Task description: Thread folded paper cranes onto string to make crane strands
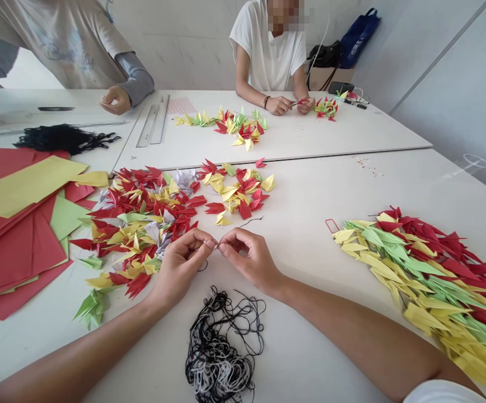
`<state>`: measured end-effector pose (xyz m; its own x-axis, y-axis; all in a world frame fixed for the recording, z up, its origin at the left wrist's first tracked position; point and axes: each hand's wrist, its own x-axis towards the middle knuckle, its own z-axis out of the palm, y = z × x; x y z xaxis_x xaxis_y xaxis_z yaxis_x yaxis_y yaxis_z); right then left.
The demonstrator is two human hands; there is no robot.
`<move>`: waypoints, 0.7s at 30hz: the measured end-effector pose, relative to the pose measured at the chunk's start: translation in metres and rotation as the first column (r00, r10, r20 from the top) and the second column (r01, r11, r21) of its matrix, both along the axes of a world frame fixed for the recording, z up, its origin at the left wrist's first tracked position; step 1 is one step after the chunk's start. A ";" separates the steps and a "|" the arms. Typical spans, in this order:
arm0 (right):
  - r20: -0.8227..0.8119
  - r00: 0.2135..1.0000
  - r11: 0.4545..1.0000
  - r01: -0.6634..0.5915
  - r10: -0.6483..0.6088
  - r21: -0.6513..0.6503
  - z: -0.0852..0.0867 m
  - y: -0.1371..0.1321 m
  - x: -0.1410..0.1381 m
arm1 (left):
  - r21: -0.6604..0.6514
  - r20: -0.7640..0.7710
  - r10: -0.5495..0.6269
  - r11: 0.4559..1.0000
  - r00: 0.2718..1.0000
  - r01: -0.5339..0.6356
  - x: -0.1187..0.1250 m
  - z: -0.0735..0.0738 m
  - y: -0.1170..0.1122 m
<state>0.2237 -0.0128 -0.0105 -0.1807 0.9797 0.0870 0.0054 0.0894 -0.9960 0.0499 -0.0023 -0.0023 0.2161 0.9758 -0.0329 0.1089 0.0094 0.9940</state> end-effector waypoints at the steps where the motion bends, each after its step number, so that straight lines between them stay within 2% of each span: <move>1: -0.001 1.000 1.000 0.003 -0.003 -0.001 0.000 0.000 0.000 | 0.001 -0.002 -0.004 1.000 1.000 0.004 0.000 0.000 0.000; 10: 0.022 1.000 1.000 0.013 -0.013 -0.007 0.001 0.000 0.001 | 0.015 -0.032 -0.017 1.000 0.999 0.018 0.000 -0.001 0.000; 21: 0.020 1.000 1.000 0.020 -0.020 -0.009 0.002 0.000 0.000 | -0.030 0.010 -0.015 0.999 1.000 0.015 0.000 0.002 -0.001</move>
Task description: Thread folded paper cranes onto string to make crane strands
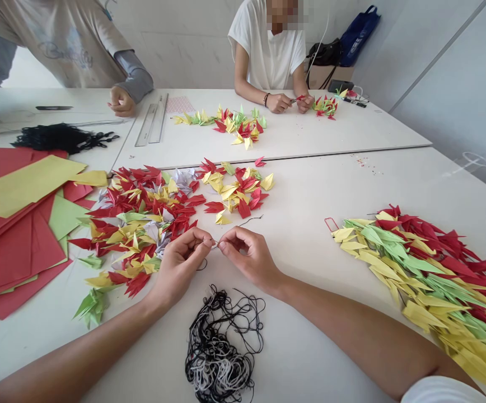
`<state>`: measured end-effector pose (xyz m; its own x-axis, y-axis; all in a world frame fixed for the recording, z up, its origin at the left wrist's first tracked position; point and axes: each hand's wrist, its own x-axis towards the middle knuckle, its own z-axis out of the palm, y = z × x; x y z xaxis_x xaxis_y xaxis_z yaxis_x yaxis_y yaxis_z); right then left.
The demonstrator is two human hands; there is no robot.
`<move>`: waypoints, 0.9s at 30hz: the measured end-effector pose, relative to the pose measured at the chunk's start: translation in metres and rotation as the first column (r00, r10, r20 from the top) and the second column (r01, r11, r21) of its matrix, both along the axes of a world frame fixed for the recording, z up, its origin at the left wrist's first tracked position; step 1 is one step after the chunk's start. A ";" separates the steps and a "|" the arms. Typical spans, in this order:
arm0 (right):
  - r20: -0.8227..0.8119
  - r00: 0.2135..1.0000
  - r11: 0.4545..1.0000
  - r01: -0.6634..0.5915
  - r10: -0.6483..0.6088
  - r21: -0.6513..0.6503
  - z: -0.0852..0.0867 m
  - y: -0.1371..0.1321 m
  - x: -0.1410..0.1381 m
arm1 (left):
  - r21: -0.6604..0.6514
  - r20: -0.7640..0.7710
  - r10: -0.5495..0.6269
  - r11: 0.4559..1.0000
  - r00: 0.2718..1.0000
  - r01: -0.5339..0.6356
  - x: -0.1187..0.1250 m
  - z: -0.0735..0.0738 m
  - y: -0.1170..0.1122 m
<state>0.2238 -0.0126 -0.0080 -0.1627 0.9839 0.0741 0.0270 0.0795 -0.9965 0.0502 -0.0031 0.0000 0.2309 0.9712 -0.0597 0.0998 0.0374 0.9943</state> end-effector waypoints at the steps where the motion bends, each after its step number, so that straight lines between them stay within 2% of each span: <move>1: 0.003 1.000 1.000 0.000 0.000 0.001 0.000 0.000 0.000 | -0.001 0.003 0.000 1.000 1.000 0.000 0.000 0.000 0.000; 27: -0.034 0.999 1.000 -0.012 0.012 -0.001 -0.002 -0.001 0.001 | 0.020 0.018 -0.005 1.000 1.000 0.005 0.000 0.000 0.000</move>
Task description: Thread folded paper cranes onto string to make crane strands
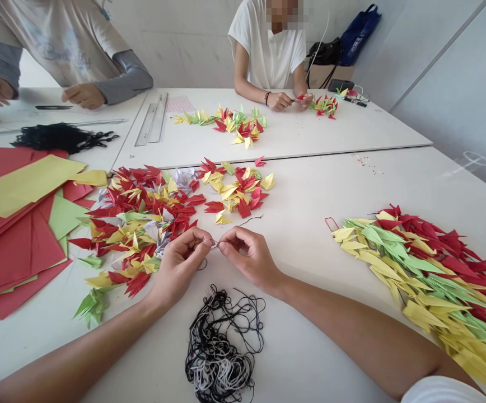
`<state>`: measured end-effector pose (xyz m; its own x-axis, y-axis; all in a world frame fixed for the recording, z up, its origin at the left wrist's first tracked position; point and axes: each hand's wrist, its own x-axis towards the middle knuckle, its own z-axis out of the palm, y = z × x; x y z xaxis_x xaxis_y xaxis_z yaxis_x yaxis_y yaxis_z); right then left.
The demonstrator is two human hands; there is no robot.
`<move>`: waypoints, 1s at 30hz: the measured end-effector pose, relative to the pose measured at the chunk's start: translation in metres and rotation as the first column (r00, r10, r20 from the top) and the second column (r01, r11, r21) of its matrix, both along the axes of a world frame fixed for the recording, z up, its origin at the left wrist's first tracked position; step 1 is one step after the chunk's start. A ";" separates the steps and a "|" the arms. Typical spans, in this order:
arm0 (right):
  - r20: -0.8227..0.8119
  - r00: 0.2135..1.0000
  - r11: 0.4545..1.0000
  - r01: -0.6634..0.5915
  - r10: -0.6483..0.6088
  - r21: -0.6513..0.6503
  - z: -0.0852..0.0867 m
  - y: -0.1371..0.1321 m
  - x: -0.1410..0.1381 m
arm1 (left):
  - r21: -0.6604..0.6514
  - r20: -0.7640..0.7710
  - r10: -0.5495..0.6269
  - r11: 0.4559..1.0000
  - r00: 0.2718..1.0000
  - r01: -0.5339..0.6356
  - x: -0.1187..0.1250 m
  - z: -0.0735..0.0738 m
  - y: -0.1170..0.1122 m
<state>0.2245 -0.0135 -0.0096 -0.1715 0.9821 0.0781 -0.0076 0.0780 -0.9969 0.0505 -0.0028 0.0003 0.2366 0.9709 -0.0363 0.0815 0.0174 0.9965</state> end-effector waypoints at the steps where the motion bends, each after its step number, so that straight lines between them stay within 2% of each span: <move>1: -0.001 1.000 1.000 -0.002 0.002 -0.003 0.000 0.000 0.000 | -0.001 0.002 0.000 1.000 1.000 0.000 0.000 0.000 0.000; 13: 0.000 1.000 1.000 -0.002 0.002 -0.012 0.001 0.001 0.000 | 0.013 0.010 -0.008 1.000 1.000 0.007 -0.001 -0.005 0.000; 30: -0.013 1.000 1.000 0.005 -0.006 -0.003 0.000 0.001 -0.001 | -0.004 0.012 0.004 1.000 1.000 -0.004 0.000 -0.003 0.000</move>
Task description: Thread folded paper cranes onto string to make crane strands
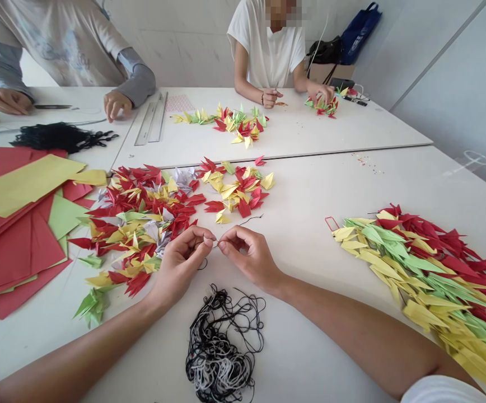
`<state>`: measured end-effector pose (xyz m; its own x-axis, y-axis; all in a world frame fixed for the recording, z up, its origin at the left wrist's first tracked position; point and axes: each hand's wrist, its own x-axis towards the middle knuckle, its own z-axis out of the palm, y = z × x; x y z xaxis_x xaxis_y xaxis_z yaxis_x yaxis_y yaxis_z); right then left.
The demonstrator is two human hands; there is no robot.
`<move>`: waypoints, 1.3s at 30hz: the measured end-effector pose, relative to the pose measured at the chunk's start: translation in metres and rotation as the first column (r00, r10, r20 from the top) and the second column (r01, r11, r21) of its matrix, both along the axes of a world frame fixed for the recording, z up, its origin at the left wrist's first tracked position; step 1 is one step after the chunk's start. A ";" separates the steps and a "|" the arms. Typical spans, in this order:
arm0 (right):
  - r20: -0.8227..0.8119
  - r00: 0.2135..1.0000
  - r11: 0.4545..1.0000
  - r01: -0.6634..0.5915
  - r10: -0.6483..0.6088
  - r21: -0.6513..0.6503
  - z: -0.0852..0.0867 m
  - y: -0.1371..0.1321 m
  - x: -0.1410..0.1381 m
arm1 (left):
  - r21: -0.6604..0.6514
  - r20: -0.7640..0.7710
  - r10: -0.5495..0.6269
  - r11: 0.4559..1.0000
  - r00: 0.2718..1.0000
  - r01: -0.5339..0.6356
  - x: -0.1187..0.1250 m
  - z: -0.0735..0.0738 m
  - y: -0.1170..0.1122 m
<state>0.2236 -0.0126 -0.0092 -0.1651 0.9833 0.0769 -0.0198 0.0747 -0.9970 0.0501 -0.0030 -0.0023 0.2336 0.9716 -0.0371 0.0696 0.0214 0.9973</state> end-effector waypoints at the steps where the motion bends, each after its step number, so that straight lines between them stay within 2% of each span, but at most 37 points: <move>1: 0.000 1.000 1.000 0.000 0.000 -0.003 0.000 0.000 0.000 | -0.009 0.015 0.000 1.000 1.000 0.000 0.000 0.000 0.000; 5: 0.010 1.000 1.000 0.002 -0.002 -0.007 -0.001 0.000 0.000 | -0.032 0.056 -0.004 0.999 0.998 0.006 0.000 0.000 0.000; 22: 0.006 1.000 1.000 0.003 -0.003 -0.001 -0.002 0.000 0.000 | 0.007 -0.023 0.001 1.000 1.000 -0.001 0.000 -0.001 0.000; 39: 0.029 1.000 1.000 0.009 -0.009 -0.003 -0.001 0.000 0.000 | -0.009 0.003 0.007 1.000 1.000 -0.007 0.001 0.000 0.000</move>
